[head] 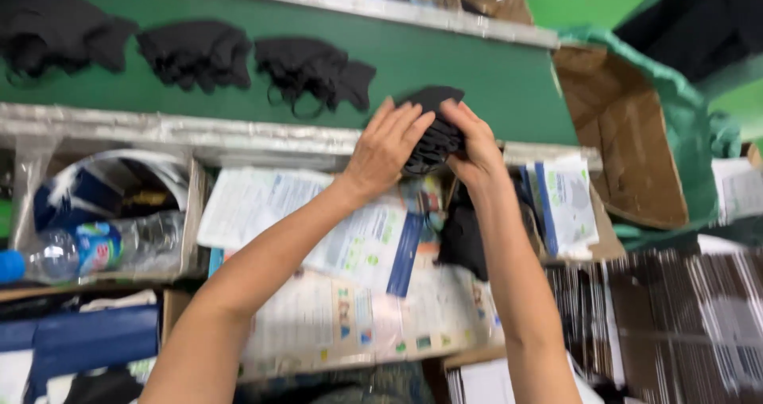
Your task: The person takes black face masks from a conveyor belt, inserts them into individual plastic pouches, and places the filled pouches into stacks.
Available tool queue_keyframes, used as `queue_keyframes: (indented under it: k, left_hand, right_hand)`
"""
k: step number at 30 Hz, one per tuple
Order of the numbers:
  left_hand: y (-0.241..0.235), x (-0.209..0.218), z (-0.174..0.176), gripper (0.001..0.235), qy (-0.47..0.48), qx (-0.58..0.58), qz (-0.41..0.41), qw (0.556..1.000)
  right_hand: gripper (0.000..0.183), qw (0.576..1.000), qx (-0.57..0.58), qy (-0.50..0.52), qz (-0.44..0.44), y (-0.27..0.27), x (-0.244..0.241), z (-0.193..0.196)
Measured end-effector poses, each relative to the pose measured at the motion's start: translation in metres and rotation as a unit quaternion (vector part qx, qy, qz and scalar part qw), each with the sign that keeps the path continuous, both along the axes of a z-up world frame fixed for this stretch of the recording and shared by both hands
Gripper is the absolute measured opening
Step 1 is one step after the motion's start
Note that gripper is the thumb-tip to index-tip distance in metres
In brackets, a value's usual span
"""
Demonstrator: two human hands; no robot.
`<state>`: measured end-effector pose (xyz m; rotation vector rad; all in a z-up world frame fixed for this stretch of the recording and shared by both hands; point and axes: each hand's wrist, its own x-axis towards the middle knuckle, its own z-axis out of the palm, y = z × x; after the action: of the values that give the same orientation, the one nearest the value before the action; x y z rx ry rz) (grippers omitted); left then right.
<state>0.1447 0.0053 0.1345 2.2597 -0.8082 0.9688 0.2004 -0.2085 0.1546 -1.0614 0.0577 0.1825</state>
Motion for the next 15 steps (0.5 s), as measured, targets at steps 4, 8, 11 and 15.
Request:
queue_keyframes:
  k: [4,8,11,15]
  left_hand:
    - [0.019,-0.086,0.022,0.087,0.250,-0.193,-0.079,0.946]
    - [0.022,-0.141,-0.008,0.094,0.386,-0.220,-0.141,0.885]
    - [0.012,-0.166,-0.051,0.122,0.368,-0.206,-0.185,0.888]
    - [0.007,-0.181,-0.065,0.134,0.305,-0.168,-0.128,0.929]
  right_hand:
    - [0.105,0.943,-0.205,-0.260,-0.041,-0.016,-0.141,0.041]
    - [0.117,0.746,-0.515,-0.417,-0.069,-0.011,-0.210,-0.012]
    - [0.103,0.758,-0.526,-0.386,-0.003,-0.005,-0.240,-0.066]
    - [0.066,0.845,-0.484,-0.216,0.069,-0.010,-0.254,-0.085]
